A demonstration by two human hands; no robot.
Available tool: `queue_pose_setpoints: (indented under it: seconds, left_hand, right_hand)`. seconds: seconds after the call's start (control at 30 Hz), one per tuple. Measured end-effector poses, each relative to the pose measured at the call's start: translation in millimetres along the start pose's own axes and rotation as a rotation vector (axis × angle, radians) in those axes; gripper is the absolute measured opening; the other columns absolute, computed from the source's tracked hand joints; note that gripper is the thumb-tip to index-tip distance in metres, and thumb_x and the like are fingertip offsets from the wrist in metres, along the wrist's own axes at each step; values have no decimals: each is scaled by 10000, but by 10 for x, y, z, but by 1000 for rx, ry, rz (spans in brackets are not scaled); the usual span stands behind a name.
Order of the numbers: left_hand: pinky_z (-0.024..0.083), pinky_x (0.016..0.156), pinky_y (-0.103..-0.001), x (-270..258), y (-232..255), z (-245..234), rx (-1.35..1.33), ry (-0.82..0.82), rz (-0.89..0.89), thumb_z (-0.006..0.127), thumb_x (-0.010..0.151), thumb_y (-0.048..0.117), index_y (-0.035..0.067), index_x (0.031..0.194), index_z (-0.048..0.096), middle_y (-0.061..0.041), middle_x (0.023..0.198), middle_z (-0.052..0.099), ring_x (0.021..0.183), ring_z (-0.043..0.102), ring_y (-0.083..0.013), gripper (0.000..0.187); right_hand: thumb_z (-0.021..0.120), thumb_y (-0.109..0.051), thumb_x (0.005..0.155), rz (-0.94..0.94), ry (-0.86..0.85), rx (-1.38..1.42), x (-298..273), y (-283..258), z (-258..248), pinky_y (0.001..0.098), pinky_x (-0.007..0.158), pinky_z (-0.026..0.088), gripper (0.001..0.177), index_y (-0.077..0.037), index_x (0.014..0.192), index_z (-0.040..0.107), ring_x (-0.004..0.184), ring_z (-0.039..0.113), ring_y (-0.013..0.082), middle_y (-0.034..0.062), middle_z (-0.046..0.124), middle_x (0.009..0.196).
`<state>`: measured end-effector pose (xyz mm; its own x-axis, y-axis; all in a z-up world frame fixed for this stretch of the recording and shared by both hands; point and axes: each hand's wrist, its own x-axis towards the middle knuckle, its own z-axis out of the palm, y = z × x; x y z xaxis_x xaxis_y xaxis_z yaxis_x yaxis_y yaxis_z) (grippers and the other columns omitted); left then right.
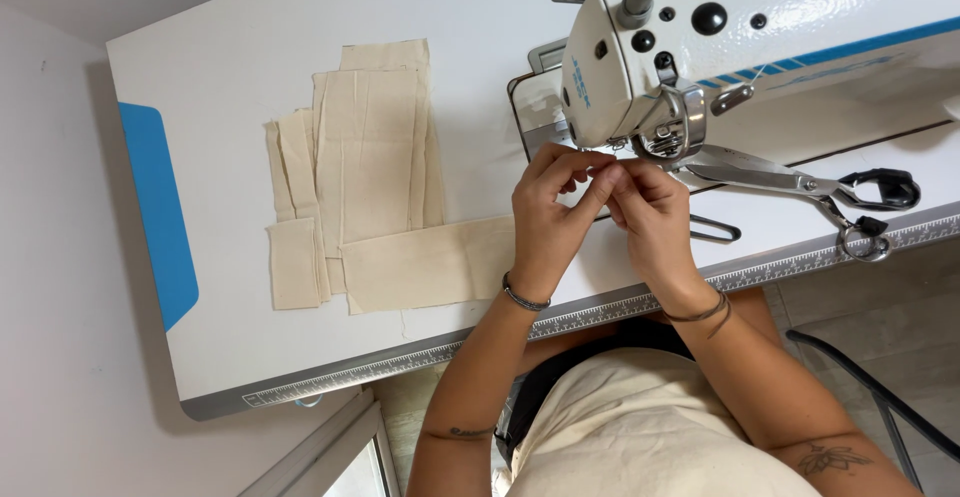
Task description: Threading an industrial sewing machine by guiding thread through tensioners and eyelets
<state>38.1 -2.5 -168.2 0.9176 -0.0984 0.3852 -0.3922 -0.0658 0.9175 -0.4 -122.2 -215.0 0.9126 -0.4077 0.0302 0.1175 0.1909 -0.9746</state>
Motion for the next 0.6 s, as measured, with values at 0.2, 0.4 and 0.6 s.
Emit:
queue_pose_setpoints:
  seconds: [0.2, 0.4, 0.6]
  left_hand:
    - [514, 716, -263, -25, -104, 70, -64, 2, -4, 805, 906, 232, 141, 981, 769, 21, 839, 575, 759, 577, -102, 123]
    - [530, 680, -303, -44, -131, 6, 110, 43, 65, 727, 943, 225, 126, 932, 694, 0, 803, 512, 709, 542, -149, 106]
    - [531, 697, -316, -116, -197, -37, 177, 97, 72, 662, 974, 207, 130, 939, 654, 2, 828, 500, 721, 517, -133, 85]
  right_hand:
    - [669, -174, 1064, -22, -193, -328, 126, -198, -204, 224, 525, 360, 166, -91, 955, 761, 535, 390, 83, 20, 497, 531]
    - [733, -126, 1023, -79, -275, -560, 357, -443, -364, 385, 740, 511, 142, 7, 1073, 745, 733, 643, 245, 167, 690, 757]
    - [667, -14, 1056, -104, -254, -504, 728, -235, -683, 329, 709, 451, 119, 71, 992, 721, 772, 532, 176, 131, 604, 735]
